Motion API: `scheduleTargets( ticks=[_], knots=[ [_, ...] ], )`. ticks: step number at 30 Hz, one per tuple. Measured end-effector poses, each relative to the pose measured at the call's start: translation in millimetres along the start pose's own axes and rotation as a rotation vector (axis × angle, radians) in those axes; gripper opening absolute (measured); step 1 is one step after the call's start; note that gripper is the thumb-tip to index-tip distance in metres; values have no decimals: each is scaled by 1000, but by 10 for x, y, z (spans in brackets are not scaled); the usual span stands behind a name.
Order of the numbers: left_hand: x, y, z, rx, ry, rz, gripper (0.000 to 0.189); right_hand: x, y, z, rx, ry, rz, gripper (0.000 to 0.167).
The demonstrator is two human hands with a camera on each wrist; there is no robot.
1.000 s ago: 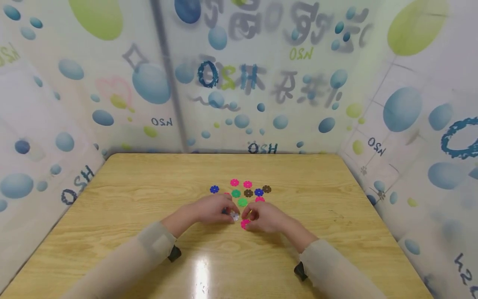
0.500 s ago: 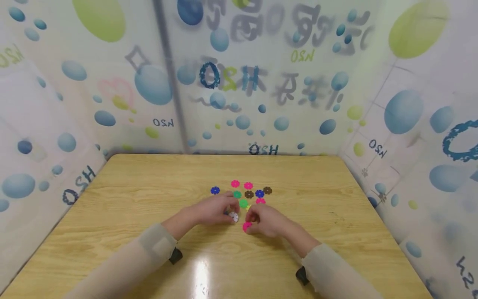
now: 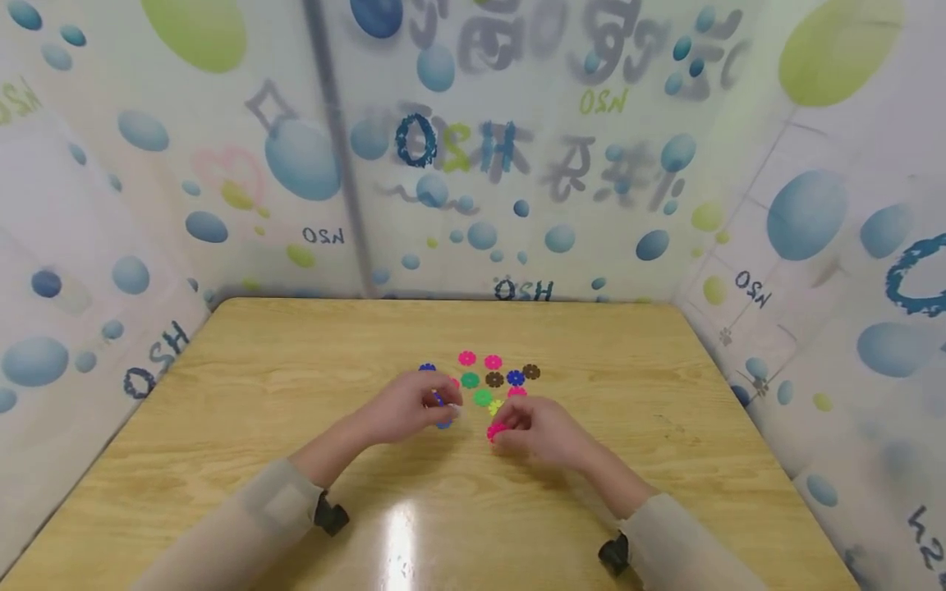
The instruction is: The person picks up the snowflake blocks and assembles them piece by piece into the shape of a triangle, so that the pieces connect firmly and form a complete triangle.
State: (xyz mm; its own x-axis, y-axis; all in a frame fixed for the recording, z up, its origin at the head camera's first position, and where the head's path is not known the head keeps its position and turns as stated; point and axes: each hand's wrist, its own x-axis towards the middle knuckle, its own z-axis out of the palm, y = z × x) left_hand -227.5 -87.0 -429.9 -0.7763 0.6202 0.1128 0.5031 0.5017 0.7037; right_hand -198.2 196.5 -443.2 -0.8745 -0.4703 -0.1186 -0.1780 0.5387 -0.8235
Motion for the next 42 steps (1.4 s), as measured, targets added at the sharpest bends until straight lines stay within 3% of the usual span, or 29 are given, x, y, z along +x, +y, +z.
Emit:
scheduleTargets(
  ticks=[6,11,18,28,42],
  knots=[
    [-143,146,-139,-353,93,-119,13,-59,-120,-61,219,83,-11,21],
    [-208,205,-165,-507,131,-164,16,-69,-227,-47,345,108,5,28],
    [-273,235,-121,-582,163,-162,21,-34,-384,-13,463,122,56,34],
    [-287,214,-20,-643,197,-159,19,29,-480,38,544,140,112,35],
    [-295,192,31,-548,231,-144,13,46,-464,115,580,82,148,34]
  ],
)
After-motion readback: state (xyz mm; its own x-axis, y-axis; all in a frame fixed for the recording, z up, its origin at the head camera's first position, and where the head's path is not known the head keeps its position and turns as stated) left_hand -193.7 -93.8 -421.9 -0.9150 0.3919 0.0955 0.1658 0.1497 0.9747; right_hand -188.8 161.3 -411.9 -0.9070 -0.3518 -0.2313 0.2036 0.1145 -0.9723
